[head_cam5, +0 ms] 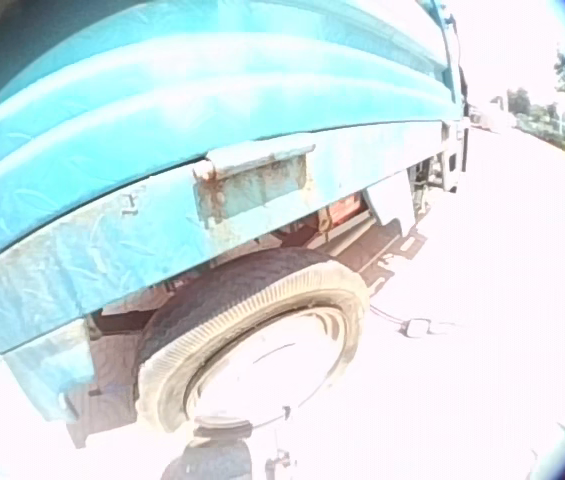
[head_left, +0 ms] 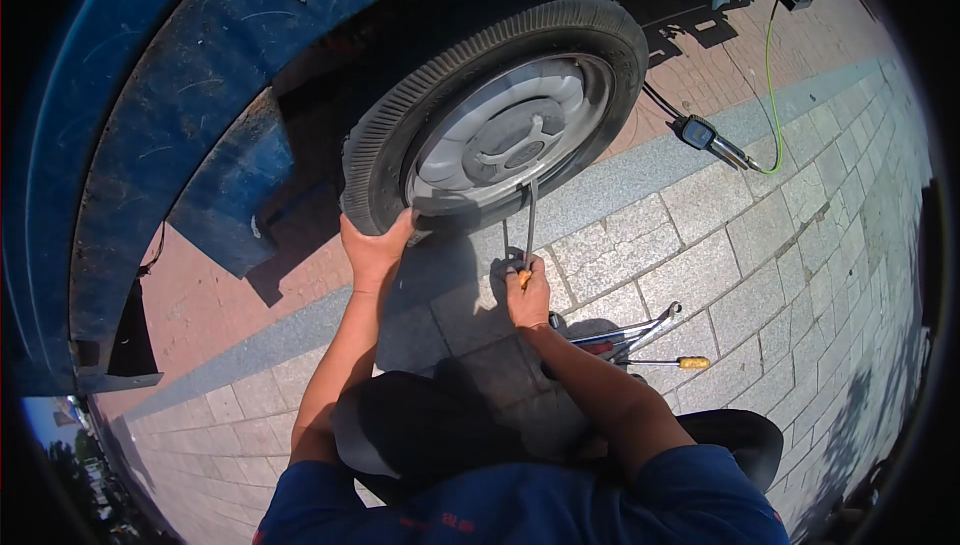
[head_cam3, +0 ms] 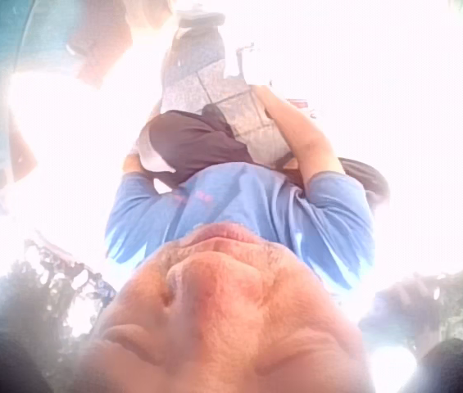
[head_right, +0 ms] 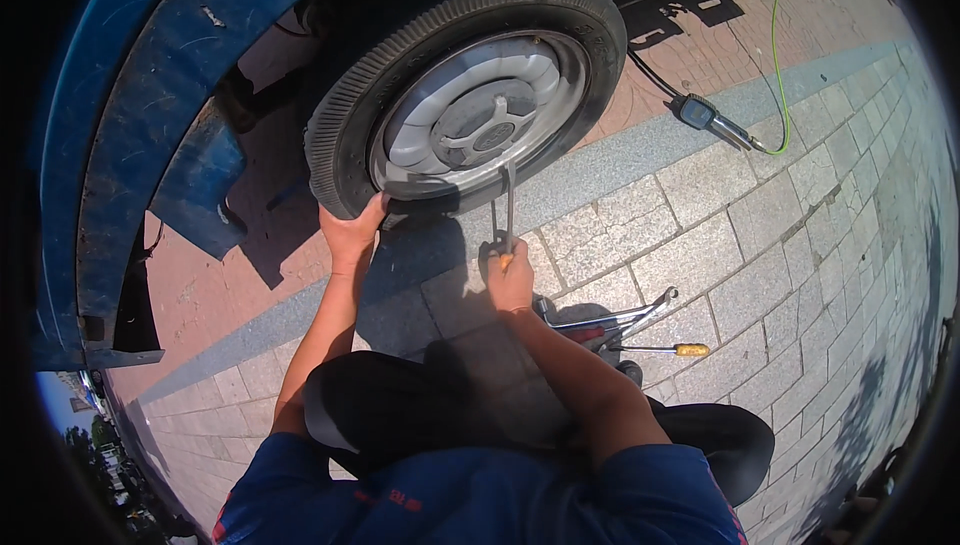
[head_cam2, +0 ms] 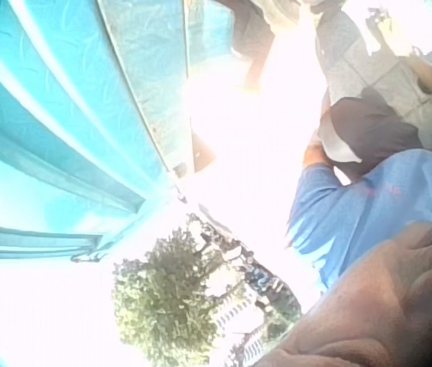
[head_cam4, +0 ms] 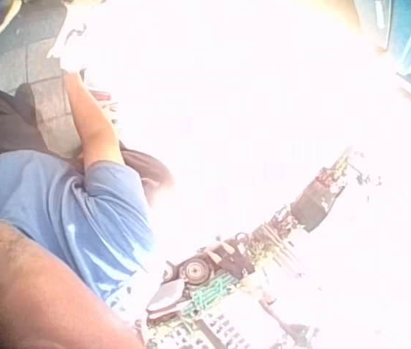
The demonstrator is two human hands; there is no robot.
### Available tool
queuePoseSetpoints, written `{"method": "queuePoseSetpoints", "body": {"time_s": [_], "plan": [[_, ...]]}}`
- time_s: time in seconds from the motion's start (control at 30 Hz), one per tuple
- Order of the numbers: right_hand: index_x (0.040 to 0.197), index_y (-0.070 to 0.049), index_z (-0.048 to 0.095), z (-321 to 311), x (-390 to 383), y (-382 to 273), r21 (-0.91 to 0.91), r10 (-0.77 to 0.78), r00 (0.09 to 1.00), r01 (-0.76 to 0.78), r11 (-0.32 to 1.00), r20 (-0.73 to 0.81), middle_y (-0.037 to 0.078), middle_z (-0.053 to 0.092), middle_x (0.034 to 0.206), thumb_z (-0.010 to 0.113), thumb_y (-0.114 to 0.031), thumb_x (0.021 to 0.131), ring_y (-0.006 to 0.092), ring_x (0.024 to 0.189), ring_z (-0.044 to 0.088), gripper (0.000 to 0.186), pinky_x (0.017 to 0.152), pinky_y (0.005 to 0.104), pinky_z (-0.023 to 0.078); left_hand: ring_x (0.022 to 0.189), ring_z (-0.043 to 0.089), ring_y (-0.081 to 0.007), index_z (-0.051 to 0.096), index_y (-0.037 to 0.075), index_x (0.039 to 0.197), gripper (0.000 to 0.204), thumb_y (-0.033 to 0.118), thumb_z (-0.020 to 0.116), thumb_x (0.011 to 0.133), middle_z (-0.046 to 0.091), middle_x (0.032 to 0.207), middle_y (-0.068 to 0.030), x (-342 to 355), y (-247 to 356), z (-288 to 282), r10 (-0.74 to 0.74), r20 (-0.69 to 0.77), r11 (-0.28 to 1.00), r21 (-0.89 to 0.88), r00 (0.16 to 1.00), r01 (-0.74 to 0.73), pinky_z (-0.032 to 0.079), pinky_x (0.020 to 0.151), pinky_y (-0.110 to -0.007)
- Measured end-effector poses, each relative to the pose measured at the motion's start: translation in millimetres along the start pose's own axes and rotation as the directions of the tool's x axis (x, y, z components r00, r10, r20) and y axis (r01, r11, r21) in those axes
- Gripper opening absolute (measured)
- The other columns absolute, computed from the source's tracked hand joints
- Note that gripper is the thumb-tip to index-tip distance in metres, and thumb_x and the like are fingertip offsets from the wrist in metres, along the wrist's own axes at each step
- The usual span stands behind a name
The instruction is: Using tools to remove and replace a tire on a small vehicle wheel.
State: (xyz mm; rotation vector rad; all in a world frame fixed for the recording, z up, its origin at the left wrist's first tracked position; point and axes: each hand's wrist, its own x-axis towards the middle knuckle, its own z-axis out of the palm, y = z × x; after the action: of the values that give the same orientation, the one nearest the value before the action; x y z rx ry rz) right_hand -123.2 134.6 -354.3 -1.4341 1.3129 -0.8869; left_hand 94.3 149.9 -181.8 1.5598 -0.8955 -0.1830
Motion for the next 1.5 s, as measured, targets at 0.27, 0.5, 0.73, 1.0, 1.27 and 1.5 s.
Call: {"method": "queuePoseSetpoints", "body": {"time_s": [0.27, 0.5, 0.73, 1.0, 1.27, 1.5], "plan": [[0.134, -0.009, 0.061, -172.5, 102.4, -105.2, -0.324, -0.248, 0.667, 0.611, 0.722, 0.702, 0.020, 0.069, 0.097, 0.069, -0.017, 0.093, 0.0384, 0.082, 0.068, 0.043, 0.073, 0.0405, 0.056, 0.095, 0.067, -0.0199, 0.056, 0.002, 0.120, 0.066, 0.018, 0.094, 0.069, 0.068, 0.108, -0.0113, -15.5, -38.5, -3.6, -0.039, -0.037, 0.997, 0.066, 0.999, 0.041, 0.055, 0.085, -0.034], [0.128, -0.017, 0.066, -138.9, 145.9, -210.1, -0.467, 0.033, 0.469, 0.882, -0.068, 0.882, 0.014, 0.071, 0.083, 0.060, -0.024, 0.098, 0.0312, 0.074, 0.070, 0.032, 0.065, 0.0421, 0.056, 0.088, 0.069, -0.0166, 0.056, 0.003, 0.113, 0.062, 0.020, 0.095, 0.068, 0.069, 0.099, -0.0081, -17.5, -17.7, 0.7, -0.145, -0.051, 0.987, -0.076, 0.988, 0.141, 0.057, 0.079, -0.032], [0.107, -0.009, 0.071, -97.9, 160.7, -263.1, -0.223, 0.124, 0.267, 0.931, -0.290, 0.956, 0.013, 0.072, 0.078, 0.057, -0.008, 0.088, 0.0306, 0.072, 0.072, 0.023, 0.064, 0.0404, 0.057, 0.090, 0.071, -0.0182, 0.055, 0.001, 0.117, 0.065, 0.018, 0.094, 0.068, 0.070, 0.101, -0.0094, -16.6, -10.2, 0.3, -0.260, -0.007, 0.966, 0.017, 0.966, 0.260, 0.058, 0.083, -0.033], [0.139, 0.005, 0.053, -118.4, 79.6, -207.3, -0.391, 0.060, 0.405, 0.905, -0.168, 0.912, 0.015, 0.071, 0.083, 0.059, -0.009, 0.085, 0.0263, 0.077, 0.071, 0.055, 0.067, 0.0353, 0.056, 0.102, 0.070, -0.0208, 0.048, -0.001, 0.136, 0.084, 0.014, 0.092, 0.067, 0.070, 0.114, -0.0112, -16.0, -24.0, 3.2, 0.010, -0.025, 1.000, -0.020, 1.000, -0.011, 0.055, 0.093, -0.034], [0.151, -0.005, 0.044, -109.7, 98.0, -217.4, -0.579, 0.344, 0.485, 0.508, 0.638, 0.804, 0.027, 0.070, 0.099, 0.056, -0.013, 0.096, 0.0370, 0.096, 0.068, 0.056, 0.087, 0.0399, 0.052, 0.105, 0.069, -0.0189, 0.063, 0.000, 0.121, 0.062, 0.012, 0.091, 0.067, 0.072, 0.115, -0.0100, -27.7, -52.9, -4.2, -0.205, 0.112, 0.979, 0.023, 0.972, 0.204, 0.053, 0.097, -0.033], [0.142, 0.003, 0.049, -96.4, 33.5, -179.9, -0.632, 0.208, 0.735, 0.360, 0.687, 0.645, 0.031, 0.067, 0.107, 0.058, -0.013, 0.095, 0.0457, 0.105, 0.064, 0.051, 0.090, 0.0458, 0.052, 0.103, 0.071, -0.0201, 0.068, 0.005, 0.118, 0.052, 0.013, 0.088, 0.071, 0.074, 0.113, -0.0066, -29.2, -62.6, 4.4, -0.134, 0.063, 0.988, -0.067, 0.989, 0.138, 0.052, 0.097, -0.033]]}}
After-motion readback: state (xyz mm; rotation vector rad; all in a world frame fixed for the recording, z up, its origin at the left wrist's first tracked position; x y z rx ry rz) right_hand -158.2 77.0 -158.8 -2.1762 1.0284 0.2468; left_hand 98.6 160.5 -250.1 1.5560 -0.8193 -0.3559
